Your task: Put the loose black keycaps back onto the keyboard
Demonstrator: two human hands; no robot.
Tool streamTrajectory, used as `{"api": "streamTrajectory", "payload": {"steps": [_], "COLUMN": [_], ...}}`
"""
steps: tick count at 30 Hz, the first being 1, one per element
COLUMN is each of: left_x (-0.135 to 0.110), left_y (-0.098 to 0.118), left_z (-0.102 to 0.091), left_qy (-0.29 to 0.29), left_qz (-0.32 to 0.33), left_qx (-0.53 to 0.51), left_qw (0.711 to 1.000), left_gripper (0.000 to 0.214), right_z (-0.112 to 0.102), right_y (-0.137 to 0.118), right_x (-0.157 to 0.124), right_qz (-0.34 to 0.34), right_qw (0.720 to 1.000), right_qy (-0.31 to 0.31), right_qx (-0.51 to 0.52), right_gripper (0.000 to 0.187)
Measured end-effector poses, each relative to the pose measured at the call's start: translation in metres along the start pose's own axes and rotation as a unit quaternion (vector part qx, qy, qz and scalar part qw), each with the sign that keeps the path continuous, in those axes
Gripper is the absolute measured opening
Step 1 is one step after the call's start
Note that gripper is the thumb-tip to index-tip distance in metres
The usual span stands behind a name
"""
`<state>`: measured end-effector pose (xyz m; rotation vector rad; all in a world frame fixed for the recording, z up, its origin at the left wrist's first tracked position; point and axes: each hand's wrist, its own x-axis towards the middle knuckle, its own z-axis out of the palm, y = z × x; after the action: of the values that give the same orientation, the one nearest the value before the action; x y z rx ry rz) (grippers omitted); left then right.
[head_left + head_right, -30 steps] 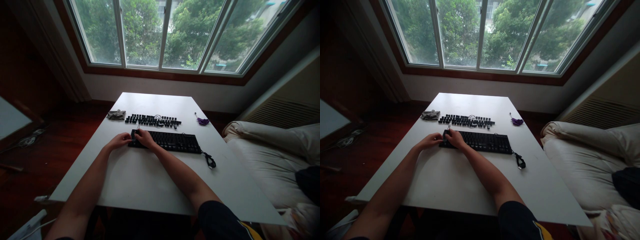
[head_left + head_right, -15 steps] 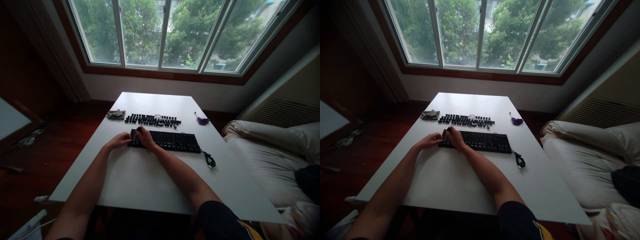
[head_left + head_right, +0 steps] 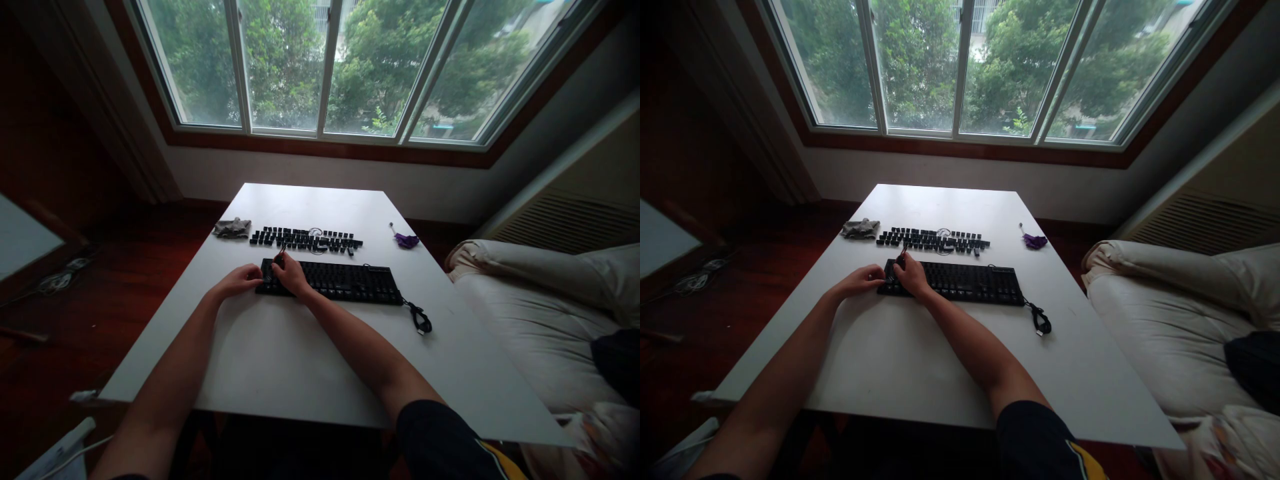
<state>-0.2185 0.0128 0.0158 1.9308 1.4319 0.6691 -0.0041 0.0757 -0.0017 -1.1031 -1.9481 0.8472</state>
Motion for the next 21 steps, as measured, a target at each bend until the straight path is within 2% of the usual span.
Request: {"api": "streamTrajectory", "payload": {"steps": [10,14,21], "left_x": [-0.001,-0.001,-0.001], "left_y": [0.001,0.0,-0.003], "left_z": [-0.001,-0.001,-0.001], "left_qy": [-0.003,0.001,0.011], "left_qz": [0.0,-0.001,-0.01], "left_qx": [-0.001,0.003,0.0], "left_qw": [1.0,1.0,1.0], "left_gripper": [0.034,0.034,0.038], "right_z": [-0.003,-0.005,-0.006], "right_y": [-0.004,-0.008,-0.02], "right_x": [0.0,-0.005,-0.016], "right_qz": [0.004,-0.016,-0.066], "right_qw": [1.0,0.998,0.997], "right_qy": [-0.026,-0.037,-0.031], "right_qx": [0.011,0.04,-0.038], "right_gripper": [0.011,0.012,0.019]}}
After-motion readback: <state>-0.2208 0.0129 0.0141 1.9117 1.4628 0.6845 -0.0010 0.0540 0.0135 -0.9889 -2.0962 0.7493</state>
